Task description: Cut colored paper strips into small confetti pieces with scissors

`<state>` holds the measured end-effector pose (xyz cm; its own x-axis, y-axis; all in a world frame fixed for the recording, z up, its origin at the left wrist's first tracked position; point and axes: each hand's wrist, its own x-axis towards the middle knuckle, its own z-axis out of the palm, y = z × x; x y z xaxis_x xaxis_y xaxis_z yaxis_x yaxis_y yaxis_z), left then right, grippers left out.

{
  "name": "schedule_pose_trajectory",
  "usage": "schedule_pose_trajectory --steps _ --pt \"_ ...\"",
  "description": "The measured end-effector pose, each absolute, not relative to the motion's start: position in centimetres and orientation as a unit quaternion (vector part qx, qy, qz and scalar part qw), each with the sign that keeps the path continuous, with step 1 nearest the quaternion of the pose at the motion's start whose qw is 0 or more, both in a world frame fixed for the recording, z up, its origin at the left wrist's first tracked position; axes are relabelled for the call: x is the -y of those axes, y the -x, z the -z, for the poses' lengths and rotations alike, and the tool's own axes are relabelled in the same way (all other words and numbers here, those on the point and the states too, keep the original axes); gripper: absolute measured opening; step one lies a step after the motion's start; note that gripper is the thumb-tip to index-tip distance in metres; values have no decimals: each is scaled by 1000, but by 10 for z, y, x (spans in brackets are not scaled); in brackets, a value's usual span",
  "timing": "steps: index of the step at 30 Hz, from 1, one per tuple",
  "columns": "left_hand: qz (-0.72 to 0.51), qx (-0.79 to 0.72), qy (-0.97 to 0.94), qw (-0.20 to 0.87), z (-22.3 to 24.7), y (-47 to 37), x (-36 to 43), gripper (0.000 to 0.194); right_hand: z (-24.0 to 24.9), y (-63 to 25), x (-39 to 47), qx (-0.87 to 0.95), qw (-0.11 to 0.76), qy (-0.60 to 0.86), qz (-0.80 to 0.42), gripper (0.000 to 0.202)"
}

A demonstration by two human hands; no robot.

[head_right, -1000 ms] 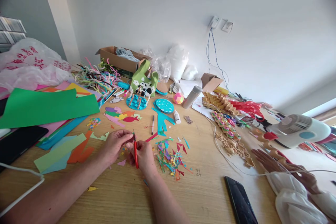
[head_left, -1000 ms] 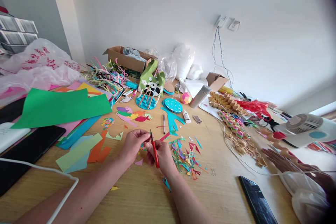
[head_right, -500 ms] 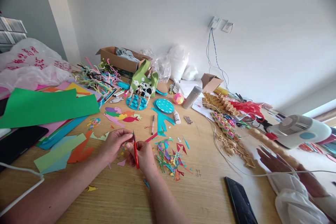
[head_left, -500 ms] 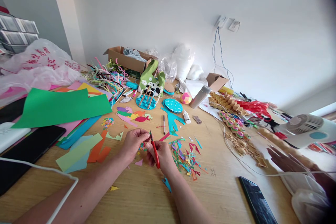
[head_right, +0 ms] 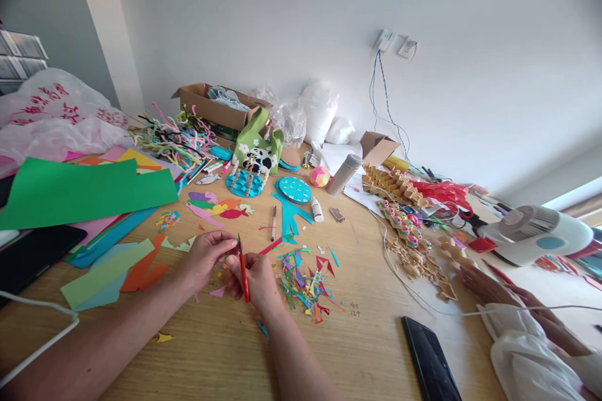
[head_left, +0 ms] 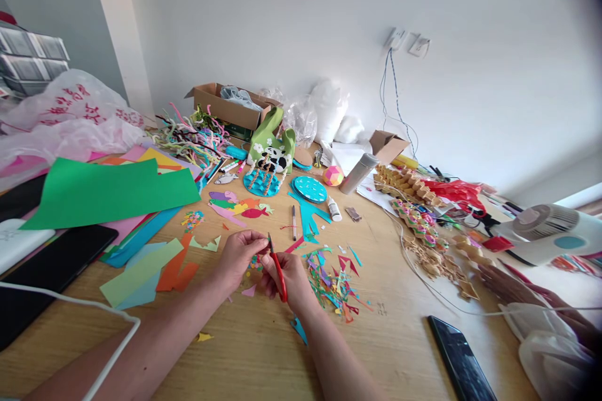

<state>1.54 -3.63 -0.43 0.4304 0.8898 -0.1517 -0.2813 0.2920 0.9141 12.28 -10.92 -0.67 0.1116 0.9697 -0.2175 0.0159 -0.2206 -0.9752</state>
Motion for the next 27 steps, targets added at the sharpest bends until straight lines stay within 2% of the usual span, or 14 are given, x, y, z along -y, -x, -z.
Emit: schedule_pose_trajectory --steps 27 --pt "-397 -324 -448 733 10 -14 30 10 6 -123 109 411 454 588 -528 52"
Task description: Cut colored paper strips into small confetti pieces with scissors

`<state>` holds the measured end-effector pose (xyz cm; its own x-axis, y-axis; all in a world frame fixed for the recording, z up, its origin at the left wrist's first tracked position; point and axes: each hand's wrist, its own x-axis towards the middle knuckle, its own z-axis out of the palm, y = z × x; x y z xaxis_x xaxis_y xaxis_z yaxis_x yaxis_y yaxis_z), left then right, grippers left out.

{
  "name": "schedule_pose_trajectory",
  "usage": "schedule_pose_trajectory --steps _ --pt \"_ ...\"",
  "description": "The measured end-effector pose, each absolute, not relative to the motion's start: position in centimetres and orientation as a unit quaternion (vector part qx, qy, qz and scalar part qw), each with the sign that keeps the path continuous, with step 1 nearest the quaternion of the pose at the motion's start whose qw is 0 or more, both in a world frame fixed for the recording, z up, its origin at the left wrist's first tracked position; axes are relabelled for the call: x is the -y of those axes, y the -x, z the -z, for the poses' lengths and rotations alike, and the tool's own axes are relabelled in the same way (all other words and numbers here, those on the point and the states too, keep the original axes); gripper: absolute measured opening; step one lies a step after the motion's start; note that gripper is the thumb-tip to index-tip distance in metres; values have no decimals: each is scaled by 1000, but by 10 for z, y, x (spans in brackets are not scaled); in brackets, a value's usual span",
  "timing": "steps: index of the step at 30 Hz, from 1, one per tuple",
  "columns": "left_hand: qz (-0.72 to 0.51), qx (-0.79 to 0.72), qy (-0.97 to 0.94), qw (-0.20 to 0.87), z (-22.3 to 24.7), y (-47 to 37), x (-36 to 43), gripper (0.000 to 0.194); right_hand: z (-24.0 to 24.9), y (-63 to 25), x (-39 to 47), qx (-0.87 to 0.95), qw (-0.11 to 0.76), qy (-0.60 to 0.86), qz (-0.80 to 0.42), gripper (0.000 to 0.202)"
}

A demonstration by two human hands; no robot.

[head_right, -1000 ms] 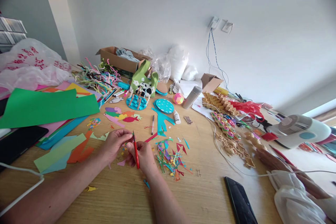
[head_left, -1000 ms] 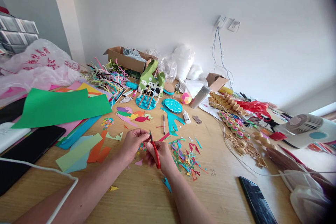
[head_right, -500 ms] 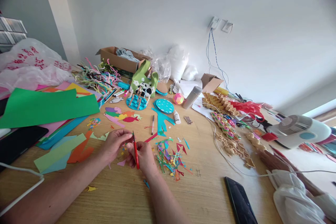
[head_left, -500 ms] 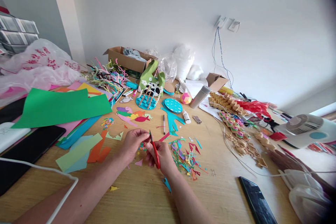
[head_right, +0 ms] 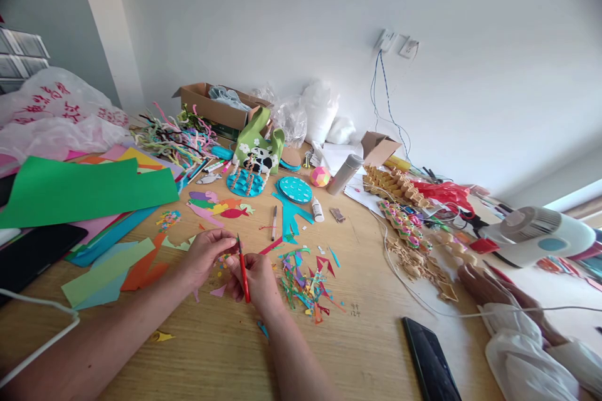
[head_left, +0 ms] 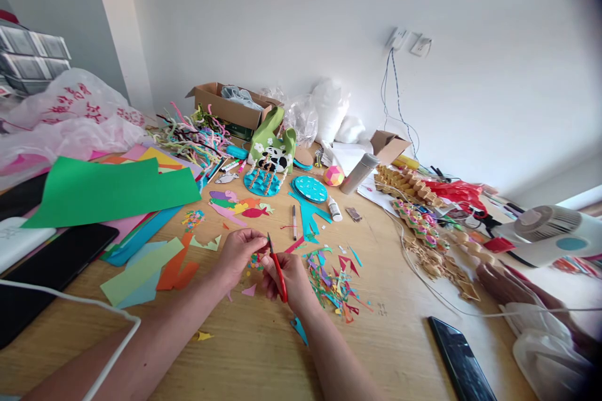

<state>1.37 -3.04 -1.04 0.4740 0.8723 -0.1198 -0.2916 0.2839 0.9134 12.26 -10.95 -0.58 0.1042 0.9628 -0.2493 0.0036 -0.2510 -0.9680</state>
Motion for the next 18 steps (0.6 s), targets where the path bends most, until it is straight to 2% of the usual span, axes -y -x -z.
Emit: schedule_pose_trajectory --steps 18 --pt "-396 -327 -429 743 11 -14 28 12 5 -123 109 399 449 595 -534 49"
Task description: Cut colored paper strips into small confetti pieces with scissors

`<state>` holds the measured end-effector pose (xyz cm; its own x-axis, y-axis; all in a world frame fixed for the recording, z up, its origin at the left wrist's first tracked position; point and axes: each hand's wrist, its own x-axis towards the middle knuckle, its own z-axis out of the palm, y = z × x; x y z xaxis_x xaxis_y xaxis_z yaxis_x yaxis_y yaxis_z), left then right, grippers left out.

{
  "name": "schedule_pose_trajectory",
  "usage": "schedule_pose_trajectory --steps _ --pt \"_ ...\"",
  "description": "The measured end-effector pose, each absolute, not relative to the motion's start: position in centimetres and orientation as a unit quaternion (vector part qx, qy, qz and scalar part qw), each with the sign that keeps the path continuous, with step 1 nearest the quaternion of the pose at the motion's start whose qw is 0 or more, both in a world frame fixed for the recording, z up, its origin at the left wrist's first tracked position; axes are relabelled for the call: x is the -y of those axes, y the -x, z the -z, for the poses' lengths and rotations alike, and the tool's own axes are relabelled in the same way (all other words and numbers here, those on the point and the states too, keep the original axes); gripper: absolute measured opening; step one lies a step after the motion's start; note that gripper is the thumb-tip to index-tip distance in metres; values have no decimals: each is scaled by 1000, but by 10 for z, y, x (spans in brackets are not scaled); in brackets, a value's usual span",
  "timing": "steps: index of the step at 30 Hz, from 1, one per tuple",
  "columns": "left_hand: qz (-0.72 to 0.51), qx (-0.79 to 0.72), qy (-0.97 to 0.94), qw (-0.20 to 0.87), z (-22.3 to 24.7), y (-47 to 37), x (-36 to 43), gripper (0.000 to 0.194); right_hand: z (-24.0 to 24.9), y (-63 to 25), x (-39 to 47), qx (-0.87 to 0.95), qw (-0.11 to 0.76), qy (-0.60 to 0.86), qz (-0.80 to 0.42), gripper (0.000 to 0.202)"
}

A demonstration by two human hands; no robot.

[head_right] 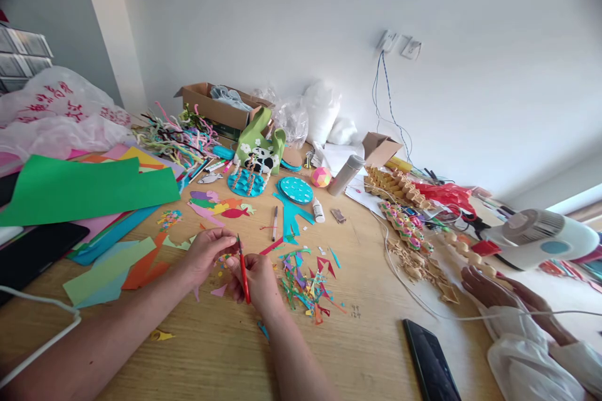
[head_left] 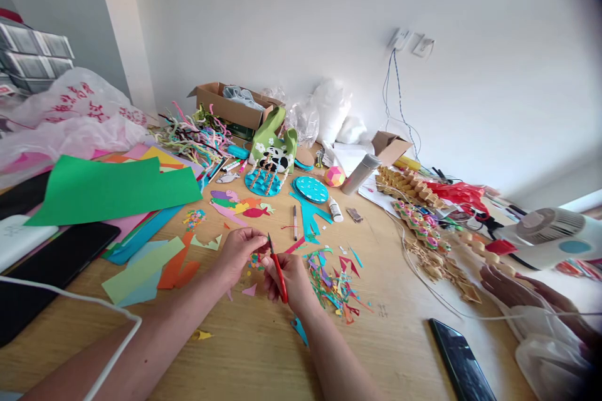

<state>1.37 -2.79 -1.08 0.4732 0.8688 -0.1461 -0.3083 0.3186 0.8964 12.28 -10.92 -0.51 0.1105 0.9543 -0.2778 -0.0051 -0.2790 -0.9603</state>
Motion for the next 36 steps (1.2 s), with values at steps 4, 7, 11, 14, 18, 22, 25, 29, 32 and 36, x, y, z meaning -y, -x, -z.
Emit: schedule_pose_trajectory --steps 4,7,11,14,18,22,25,29,32,36 --pt "-396 -326 -426 746 10 -14 27 13 6 -123 109 401 444 600 -531 51" --pt "-397 -325 -428 745 10 -14 27 14 7 -123 109 407 442 603 -525 51" --pt "-403 -331 -433 735 11 -12 25 15 4 -128 109 395 450 618 -510 50" --pt "-379 -357 -485 703 10 -9 20 14 0 -138 109 367 469 636 -490 49" --pt "-300 -409 -611 608 8 -5 14 12 -4 -152 109 338 493 615 -514 54" --pt "-301 -385 -767 416 8 1 13 8 -11 -159 112 378 488 585 -526 54" --pt "-258 -350 -862 260 10 6 14 16 -16 -161 113 458 392 674 -428 44" --pt "-209 -321 -907 176 14 14 15 22 -16 -161 108 593 270 734 -193 19" --pt "-197 -311 -915 166 17 21 11 24 -14 -157 100 675 227 689 -135 4" --pt "-218 -309 -908 181 20 27 9 25 -12 -152 95 717 165 663 -135 13"
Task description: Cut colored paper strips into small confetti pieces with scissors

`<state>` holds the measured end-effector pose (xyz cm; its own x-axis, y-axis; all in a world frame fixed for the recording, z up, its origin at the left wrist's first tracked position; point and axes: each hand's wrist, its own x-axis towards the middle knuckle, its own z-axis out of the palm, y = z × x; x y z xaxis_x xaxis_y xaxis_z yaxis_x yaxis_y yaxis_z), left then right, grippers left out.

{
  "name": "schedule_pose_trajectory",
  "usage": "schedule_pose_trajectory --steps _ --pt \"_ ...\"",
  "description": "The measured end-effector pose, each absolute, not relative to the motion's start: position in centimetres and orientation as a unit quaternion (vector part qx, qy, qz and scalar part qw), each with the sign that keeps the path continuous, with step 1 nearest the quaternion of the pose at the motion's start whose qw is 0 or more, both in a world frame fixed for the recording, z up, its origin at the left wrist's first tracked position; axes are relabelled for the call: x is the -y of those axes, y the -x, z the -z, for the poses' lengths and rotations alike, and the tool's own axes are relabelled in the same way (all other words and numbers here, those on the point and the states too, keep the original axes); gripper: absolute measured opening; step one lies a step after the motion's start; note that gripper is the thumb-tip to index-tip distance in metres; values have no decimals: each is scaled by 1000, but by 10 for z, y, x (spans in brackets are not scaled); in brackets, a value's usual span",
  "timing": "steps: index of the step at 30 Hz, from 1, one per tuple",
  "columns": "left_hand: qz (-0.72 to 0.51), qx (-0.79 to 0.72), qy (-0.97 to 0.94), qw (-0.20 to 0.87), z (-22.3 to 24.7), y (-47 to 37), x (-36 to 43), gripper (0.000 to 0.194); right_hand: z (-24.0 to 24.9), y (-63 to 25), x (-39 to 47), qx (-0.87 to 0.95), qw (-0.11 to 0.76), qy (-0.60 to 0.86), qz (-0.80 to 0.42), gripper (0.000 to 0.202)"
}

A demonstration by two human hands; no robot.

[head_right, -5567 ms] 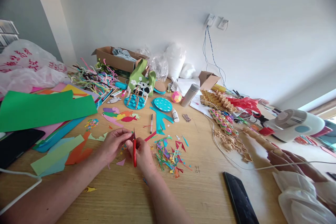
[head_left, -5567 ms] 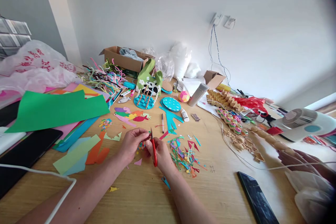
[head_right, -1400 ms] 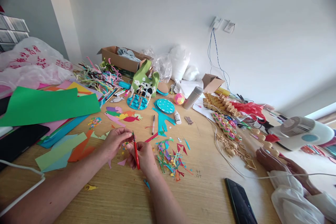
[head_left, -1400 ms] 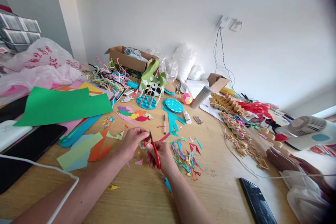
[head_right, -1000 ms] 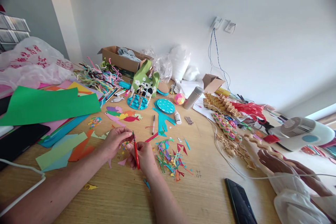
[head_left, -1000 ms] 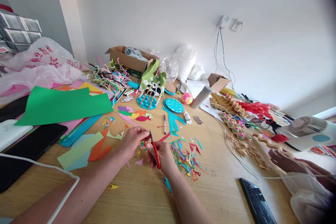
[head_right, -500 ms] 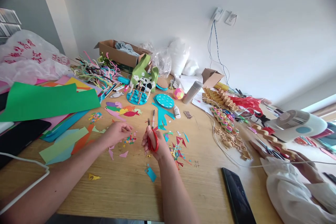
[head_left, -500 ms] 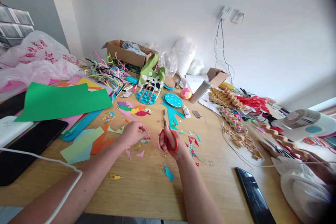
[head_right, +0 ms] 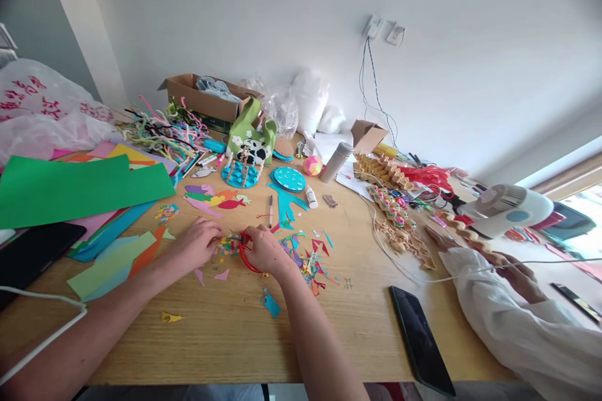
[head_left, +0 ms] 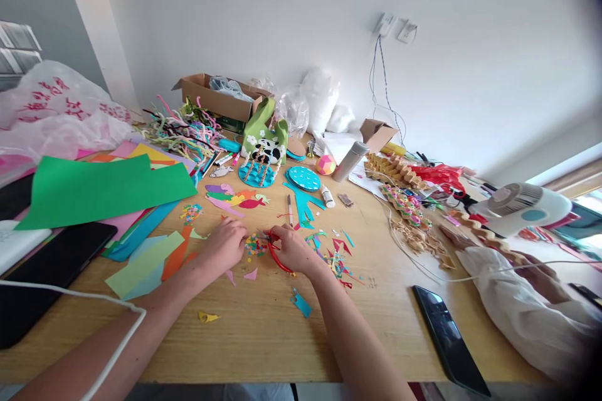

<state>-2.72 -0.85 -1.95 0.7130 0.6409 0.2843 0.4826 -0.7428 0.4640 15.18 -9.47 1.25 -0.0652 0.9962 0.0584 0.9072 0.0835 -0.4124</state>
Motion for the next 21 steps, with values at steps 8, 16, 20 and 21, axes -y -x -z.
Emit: schedule_pose_trajectory --steps 8,16,20,21 --pt "-299 -327 -865 236 25 26 5 22 -20 -170 96 710 113 685 -123 13" --pt "-343 -331 -849 230 36 30 -8 24 -17 -162 75 739 91 659 -105 13" --pt "-346 -328 -846 240 37 28 -8 23 -31 -168 118 748 22 645 -152 14" --pt "-344 -327 -846 242 37 27 -7 24 -34 -169 127 751 26 642 -155 16"
